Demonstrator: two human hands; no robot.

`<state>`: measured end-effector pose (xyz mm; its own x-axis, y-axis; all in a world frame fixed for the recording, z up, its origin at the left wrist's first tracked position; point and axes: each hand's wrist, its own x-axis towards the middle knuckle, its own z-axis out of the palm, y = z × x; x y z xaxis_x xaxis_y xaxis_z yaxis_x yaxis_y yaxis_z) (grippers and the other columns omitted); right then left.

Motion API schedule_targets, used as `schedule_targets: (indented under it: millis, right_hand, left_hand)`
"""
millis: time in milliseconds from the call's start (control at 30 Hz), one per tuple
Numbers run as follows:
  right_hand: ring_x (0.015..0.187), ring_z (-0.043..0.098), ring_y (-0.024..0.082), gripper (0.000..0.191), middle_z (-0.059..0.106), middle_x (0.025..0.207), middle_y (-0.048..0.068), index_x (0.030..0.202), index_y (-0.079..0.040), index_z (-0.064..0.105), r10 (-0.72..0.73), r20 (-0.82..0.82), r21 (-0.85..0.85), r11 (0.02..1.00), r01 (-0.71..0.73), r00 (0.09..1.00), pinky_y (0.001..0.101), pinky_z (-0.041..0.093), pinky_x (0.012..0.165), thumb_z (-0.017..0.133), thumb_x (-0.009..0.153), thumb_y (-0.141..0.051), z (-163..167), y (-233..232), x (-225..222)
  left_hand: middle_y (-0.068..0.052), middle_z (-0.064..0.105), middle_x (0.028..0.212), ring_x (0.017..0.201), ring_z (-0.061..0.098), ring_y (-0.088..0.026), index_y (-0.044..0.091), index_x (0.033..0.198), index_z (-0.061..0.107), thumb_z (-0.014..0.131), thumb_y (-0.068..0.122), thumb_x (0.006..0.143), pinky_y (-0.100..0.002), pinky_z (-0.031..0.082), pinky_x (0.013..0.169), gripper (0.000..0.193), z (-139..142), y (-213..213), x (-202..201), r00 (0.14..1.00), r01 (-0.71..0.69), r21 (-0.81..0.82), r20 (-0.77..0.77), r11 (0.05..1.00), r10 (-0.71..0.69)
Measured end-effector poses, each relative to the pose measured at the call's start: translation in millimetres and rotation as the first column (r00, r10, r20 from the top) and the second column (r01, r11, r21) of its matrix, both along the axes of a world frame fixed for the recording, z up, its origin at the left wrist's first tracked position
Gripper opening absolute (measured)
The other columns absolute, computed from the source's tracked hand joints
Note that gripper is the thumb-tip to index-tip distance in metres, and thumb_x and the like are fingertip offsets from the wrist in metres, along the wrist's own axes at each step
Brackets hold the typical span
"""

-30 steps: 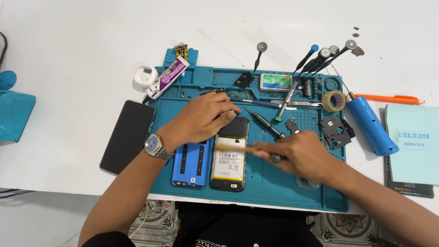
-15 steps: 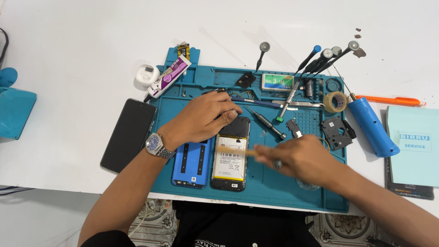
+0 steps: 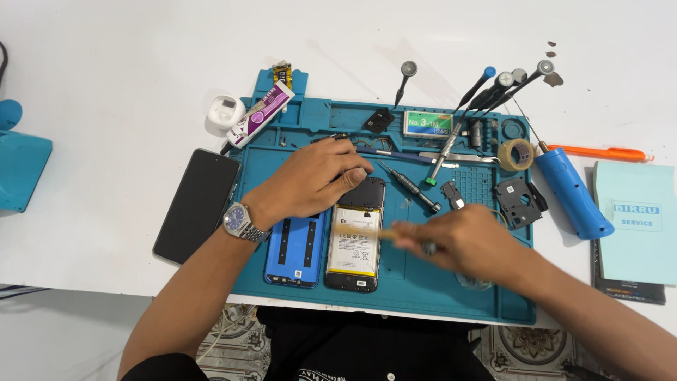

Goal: The person holds an opened smartphone and uses a small pry tool to work around the battery inside the phone. They then use a wooden stick to press and lever against the battery while steadying the phone with the other hand, continuing to work the battery loose on the repair mat.

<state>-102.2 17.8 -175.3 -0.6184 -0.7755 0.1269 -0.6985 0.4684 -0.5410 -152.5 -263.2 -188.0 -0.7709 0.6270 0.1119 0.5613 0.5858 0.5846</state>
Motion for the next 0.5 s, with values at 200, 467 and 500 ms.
schedule_targets:
  millis: [200, 467, 500]
  right_hand:
    - [0.037, 0.063, 0.015, 0.029, 0.078, 0.072, 0.008, 0.108, -0.014, 0.081, -0.068, -0.027, 0.041, 0.997, 0.069, 0.997, 0.0321, 0.047, 0.036, 0.074, 0.089, -0.034, -3.6, 4.0, -5.4]
    - [0.034, 0.058, 0.022, 0.027, 0.062, 0.049, 0.005, 0.104, -0.012, 0.084, 0.309, 0.037, 0.017, 0.951, -0.310, 0.950, 0.0387, 0.043, 0.032, 0.076, 0.088, -0.031, -5.1, -4.4, 14.5]
    - [0.034, 0.059, 0.020, 0.026, 0.064, 0.049, 0.004, 0.106, -0.011, 0.084, 0.294, 0.016, -0.019, 0.956, -0.293, 0.956, 0.0363, 0.045, 0.033, 0.075, 0.090, -0.030, -5.8, -3.9, 12.1]
  left_hand:
    - [-0.006, 0.066, 0.094, 0.094, 0.062, -0.025, 0.010, 0.116, 0.075, 0.037, 0.051, 0.105, -0.042, 0.051, 0.082, 0.056, 0.6, 0.9, -0.2, 1.000, -0.009, -0.003, 0.004, 1.000, 0.009]
    - [-0.007, 0.066, 0.094, 0.094, 0.062, -0.025, 0.010, 0.115, 0.075, 0.038, 0.051, 0.105, -0.041, 0.051, 0.082, 0.056, 0.0, 0.8, 0.1, 1.000, -0.010, -0.001, 0.010, 1.000, 0.010]
    - [-0.007, 0.066, 0.094, 0.094, 0.062, -0.025, 0.010, 0.116, 0.075, 0.038, 0.051, 0.105, -0.042, 0.051, 0.081, 0.056, 0.0, 0.9, -0.1, 1.000, -0.008, -0.001, 0.008, 1.000, 0.008]
